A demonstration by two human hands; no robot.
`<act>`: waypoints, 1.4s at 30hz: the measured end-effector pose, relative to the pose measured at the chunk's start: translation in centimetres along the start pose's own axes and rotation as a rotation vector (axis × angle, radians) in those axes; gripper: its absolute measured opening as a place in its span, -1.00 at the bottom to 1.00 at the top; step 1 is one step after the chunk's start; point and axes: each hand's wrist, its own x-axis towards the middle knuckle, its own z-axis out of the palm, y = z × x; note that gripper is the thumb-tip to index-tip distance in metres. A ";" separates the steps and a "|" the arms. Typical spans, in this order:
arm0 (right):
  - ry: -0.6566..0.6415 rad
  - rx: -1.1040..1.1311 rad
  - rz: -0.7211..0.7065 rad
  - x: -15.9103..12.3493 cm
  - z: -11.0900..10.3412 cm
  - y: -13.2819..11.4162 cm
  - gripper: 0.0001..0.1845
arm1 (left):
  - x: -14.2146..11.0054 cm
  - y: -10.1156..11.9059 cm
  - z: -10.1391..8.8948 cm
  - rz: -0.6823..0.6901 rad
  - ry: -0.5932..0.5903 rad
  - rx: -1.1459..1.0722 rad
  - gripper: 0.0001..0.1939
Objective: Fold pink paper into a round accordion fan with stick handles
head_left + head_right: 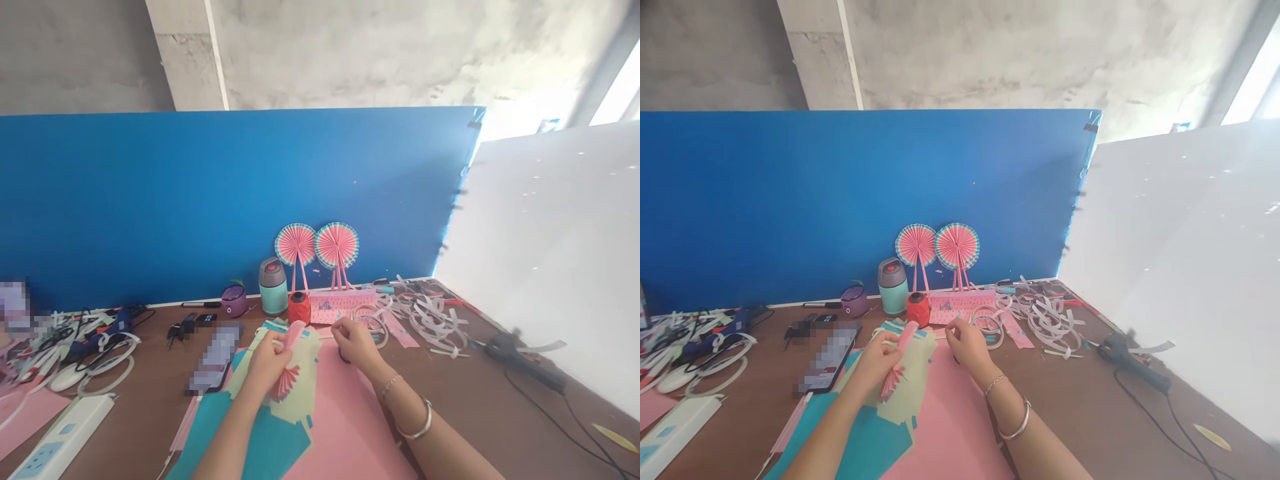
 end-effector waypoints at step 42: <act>0.234 0.313 -0.428 -1.4 1.9 -1.2 -0.79 | 0.0 -0.8 1.6 -0.212 -0.217 -1.231 -0.76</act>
